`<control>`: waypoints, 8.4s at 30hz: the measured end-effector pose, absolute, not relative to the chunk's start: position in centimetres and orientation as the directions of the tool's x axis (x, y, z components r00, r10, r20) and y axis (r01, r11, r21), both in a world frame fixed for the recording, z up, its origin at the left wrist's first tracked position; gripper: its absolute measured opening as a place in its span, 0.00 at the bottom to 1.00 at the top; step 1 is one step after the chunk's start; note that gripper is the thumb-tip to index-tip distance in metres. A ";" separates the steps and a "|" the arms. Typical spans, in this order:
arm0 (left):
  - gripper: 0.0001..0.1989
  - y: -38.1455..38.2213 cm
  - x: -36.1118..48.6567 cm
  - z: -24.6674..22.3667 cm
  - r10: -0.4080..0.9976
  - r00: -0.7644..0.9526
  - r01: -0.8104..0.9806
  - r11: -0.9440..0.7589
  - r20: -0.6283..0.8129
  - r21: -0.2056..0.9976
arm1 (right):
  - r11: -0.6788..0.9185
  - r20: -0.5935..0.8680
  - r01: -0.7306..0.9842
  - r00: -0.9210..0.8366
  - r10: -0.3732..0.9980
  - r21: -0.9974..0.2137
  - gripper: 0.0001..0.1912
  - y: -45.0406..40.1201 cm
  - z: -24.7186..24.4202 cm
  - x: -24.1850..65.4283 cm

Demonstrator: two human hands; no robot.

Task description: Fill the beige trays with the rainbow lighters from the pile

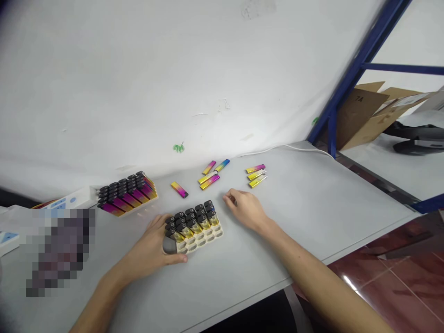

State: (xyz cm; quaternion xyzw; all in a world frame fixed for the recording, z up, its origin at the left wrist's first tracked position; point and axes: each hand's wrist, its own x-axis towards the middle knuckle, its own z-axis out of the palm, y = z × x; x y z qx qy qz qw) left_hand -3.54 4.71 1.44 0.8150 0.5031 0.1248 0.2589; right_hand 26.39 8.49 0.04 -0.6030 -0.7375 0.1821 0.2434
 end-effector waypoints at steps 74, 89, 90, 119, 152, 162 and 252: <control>0.38 4.8 -2.7 1.2 0.912 0.410 0.778 -0.345 -0.009 0.525 | -0.245 -0.236 -0.270 -0.068 0.969 -0.931 0.31 10.3 0.4 23.7; 0.39 4.5 -2.3 1.3 0.915 0.403 0.766 -0.349 0.019 0.541 | 0.620 0.563 0.462 -0.274 0.780 -0.634 0.10 3.7 7.7 24.3; 0.38 4.5 -2.4 1.3 0.912 0.411 0.761 -0.355 0.020 0.542 | 0.637 0.553 0.463 -0.323 0.768 -0.616 0.11 3.0 7.7 23.7; 0.23 4.7 -2.0 1.0 0.909 0.394 0.742 -0.401 0.135 0.537 | 0.296 0.318 0.902 -0.193 0.928 -0.315 0.22 15.3 7.6 21.2; 0.21 4.7 -1.9 1.2 0.906 0.398 0.732 -0.410 0.148 0.544 | 0.204 0.204 0.093 -0.001 0.979 -0.975 0.17 16.0 3.7 22.1; 0.21 4.7 -2.1 1.2 0.910 0.391 0.739 -0.399 0.137 0.542 | 0.016 0.042 -0.188 -0.132 0.990 -0.982 0.27 13.8 1.4 22.2; 0.48 4.2 -2.2 -0.2 0.906 0.402 0.692 -0.393 0.130 0.605 | 0.434 0.424 0.386 -0.115 0.898 -0.814 0.13 2.8 6.5 22.7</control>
